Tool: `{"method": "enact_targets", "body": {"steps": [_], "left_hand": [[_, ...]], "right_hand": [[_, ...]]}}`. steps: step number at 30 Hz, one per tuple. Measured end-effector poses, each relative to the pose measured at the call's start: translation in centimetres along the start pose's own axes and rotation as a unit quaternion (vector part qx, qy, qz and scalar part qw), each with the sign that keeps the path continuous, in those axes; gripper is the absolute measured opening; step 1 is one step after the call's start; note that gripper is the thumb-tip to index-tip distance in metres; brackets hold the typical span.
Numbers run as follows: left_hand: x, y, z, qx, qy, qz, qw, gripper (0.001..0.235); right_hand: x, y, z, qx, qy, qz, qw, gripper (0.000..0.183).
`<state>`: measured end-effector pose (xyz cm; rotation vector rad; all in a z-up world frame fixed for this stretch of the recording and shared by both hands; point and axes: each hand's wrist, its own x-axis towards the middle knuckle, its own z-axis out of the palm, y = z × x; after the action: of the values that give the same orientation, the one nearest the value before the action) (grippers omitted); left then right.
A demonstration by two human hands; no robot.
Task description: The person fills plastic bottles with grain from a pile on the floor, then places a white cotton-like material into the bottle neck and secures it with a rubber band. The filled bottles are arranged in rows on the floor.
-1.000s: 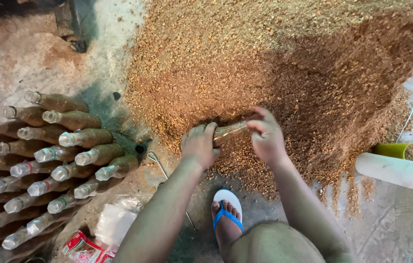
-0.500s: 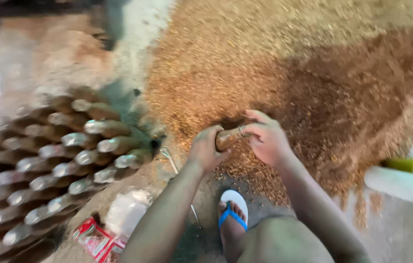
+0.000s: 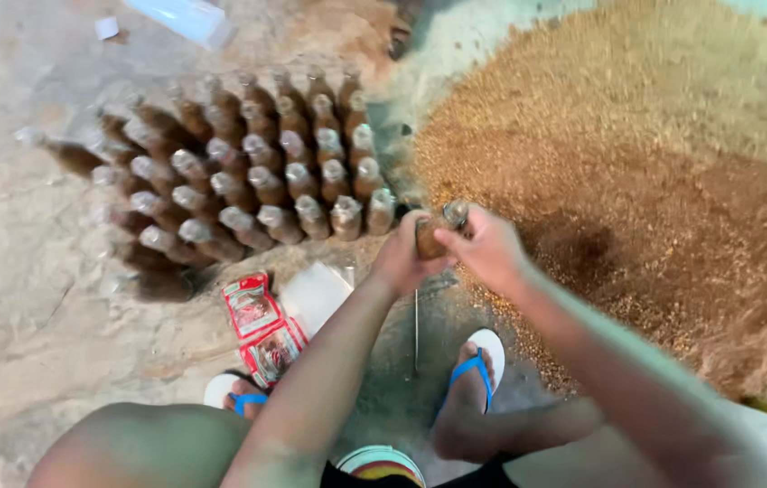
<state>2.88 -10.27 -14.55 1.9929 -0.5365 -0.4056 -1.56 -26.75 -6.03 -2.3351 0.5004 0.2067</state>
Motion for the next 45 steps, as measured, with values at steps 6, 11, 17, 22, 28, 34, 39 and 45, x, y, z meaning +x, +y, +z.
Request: {"method": "enact_targets", "body": {"steps": [6,11,17,22,28,34,39,45], "left_hand": [[-5.6,-0.7,-5.2,0.035,-0.098,-0.11,0.988,0.105],[-9.4,-16.2,-3.2,0.027,0.009,-0.244,0.969,0.045],[-11.3,-14.8,-5.6,0.056,-0.034,-0.323,0.944,0.049],[-10.8,-14.5,-5.0,0.038,-0.022,-0.32,0.946,0.045],[-10.8,-14.6,-5.0,0.025,-0.016,-0.333,0.942,0.043],[-9.9,-14.4,-5.6,0.038,-0.007,-0.332,0.943,0.041],[-10.5,-16.2,-4.4,0.044,-0.003,-0.348,0.937,0.038],[-11.3,-16.1,-4.9,0.037,-0.004,-0.363,0.931,0.043]], "right_hand": [[-3.8,-0.5,7.1,0.049,0.039,0.004,0.998,0.032],[-4.6,-0.3,9.7,0.001,0.064,0.044,0.997,0.047],[-2.4,4.0,14.8,-0.044,0.037,0.05,0.997,0.054],[-4.0,2.5,14.4,-0.089,0.021,0.044,0.995,0.049],[-4.3,2.2,14.1,-0.082,0.033,0.055,0.995,0.054],[-3.5,1.8,13.9,-0.113,0.036,0.039,0.992,0.053],[-3.1,4.4,15.6,-0.145,0.033,0.035,0.988,0.055],[-4.9,2.2,14.1,-0.088,0.051,0.026,0.994,0.045]]}}
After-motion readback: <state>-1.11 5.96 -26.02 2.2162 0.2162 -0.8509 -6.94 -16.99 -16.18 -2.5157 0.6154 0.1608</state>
